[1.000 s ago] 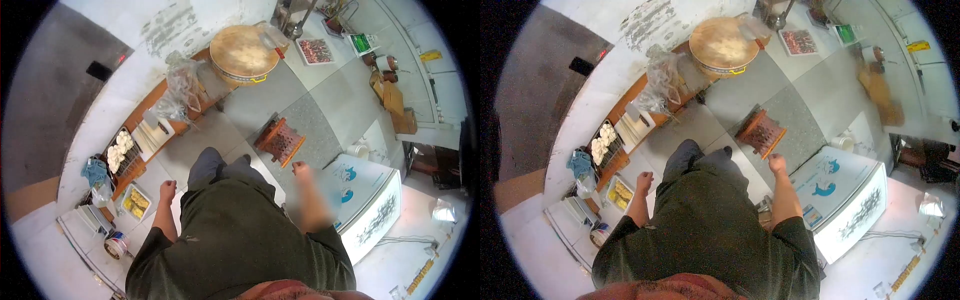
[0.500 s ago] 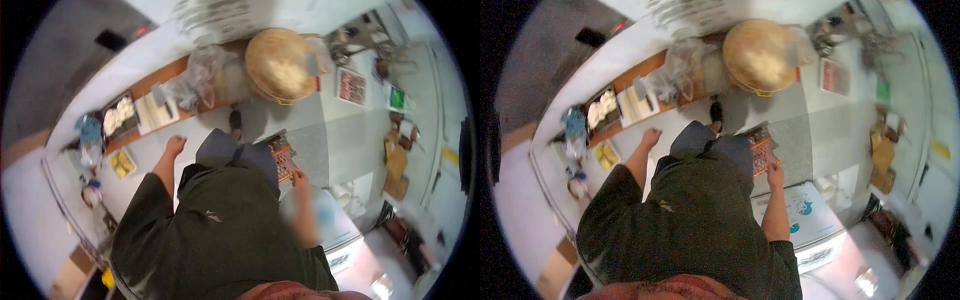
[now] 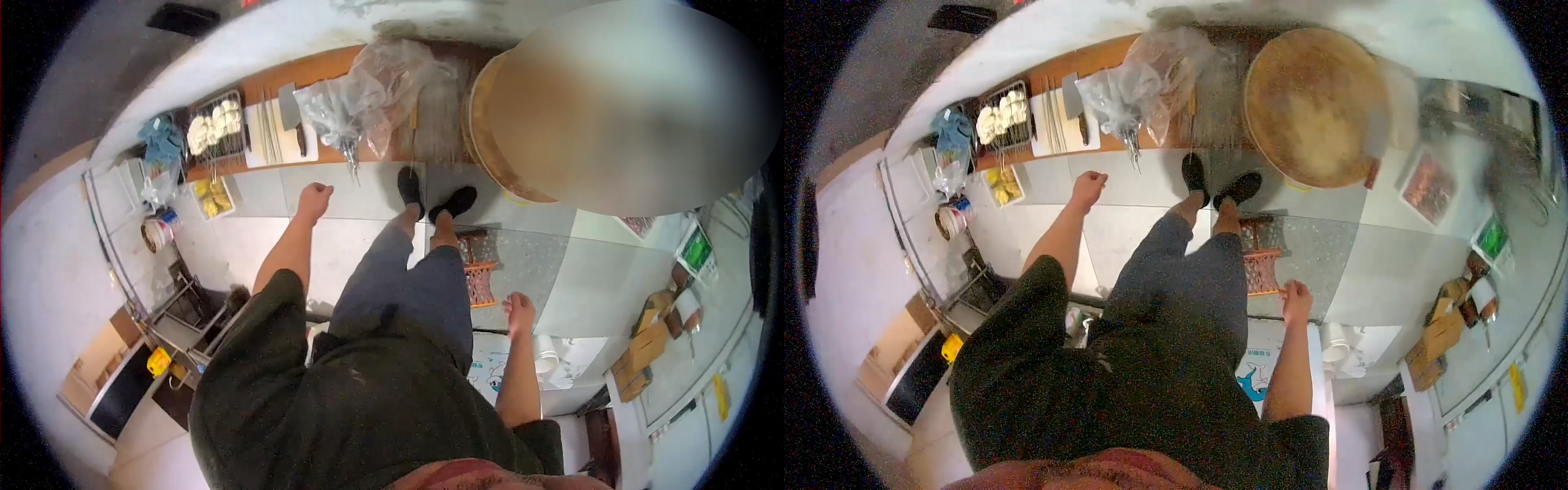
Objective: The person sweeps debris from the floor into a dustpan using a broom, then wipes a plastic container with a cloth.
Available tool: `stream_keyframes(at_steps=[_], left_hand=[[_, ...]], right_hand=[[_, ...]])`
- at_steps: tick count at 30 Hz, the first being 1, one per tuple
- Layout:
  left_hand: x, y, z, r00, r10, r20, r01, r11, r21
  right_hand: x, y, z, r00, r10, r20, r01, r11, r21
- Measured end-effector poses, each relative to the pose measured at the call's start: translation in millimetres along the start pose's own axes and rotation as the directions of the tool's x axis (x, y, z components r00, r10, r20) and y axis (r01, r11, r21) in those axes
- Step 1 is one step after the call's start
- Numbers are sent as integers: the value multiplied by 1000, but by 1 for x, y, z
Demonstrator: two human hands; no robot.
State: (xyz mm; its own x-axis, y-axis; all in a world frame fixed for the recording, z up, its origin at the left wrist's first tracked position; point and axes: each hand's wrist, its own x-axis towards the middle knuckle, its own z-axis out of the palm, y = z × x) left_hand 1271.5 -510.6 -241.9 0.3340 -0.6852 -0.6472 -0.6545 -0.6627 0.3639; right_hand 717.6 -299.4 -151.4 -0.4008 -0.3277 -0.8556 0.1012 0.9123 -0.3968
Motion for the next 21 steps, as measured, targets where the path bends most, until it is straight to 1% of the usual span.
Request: stream_keyframes(at_steps=[1, 2, 4, 7, 9, 10, 11, 12, 13, 14, 15, 16, 17, 18, 19, 20, 21], left_hand=[[12, -7, 16, 999, -41, -25, 42, 999, 16], [33, -13, 34, 998, -30, -47, 33, 998, 61], [71, -38, 74, 997, -26, -72, 38, 987, 158], [128, -48, 126, 969, -156, -190, 181, 976, 118], [158, -65, 147, 964, -178, -199, 199, 976, 91], [179, -77, 157, 980, -154, -125, 162, 985, 63], [199, -89, 168, 989, -142, -46, 141, 990, -7], [215, -104, 175, 988, -157, 10, 157, 983, -92], [225, -113, 173, 976, -219, -1, 215, 960, -180], [225, -118, 171, 954, -299, -16, 286, 924, -252], [205, -80, 159, 947, -320, -18, 302, 910, -284], [192, -54, 150, 963, -267, -37, 247, 930, -273], [215, -99, 164, 969, -19, -246, 13, 1000, -26], [218, -85, 160, 988, -116, -103, 92, 972, -216], [205, -87, 158, 979, -198, 45, 200, 899, -390], [195, -83, 142, 948, -256, 192, 319, 786, -529], [200, -97, 133, 908, -174, 382, 367, 771, -520]], right_hand=[[-2, -4, 0, 999, 41, 17, -41, 999, 21], [-1, 1, -1, 996, 78, 34, -80, 996, 42], [5, 26, -5, 998, 58, 20, -54, 987, -154], [4, 48, 7, 972, 235, 14, -228, 956, -187], [6, 68, 12, 932, 364, 4, -357, 916, -183], [2, 73, 19, 936, 351, -12, -348, 923, -166], [3, 108, 8, 931, 364, 15, -352, 909, -223], [-1, 103, 14, 917, 399, 1, -388, 892, -231], [2, 127, 5, 947, 320, 15, -268, 818, -508], [-1, 123, 9, 947, 321, 30, -270, 842, -467], [-5, 75, 30, 939, 344, 4, -295, 810, -506], [-1, 52, 39, 937, 350, -11, -313, 823, -473], [0, 35, 46, 934, 356, -18, -327, 837, -438], [-1, 25, 50, 932, 363, -18, -339, 850, -403], [5, 50, 47, 947, 320, 25, -295, 898, -327], [1, 57, 37, 956, 294, -9, -281, 904, -322], [4, 66, 28, 964, 267, 0, -252, 909, -331]])
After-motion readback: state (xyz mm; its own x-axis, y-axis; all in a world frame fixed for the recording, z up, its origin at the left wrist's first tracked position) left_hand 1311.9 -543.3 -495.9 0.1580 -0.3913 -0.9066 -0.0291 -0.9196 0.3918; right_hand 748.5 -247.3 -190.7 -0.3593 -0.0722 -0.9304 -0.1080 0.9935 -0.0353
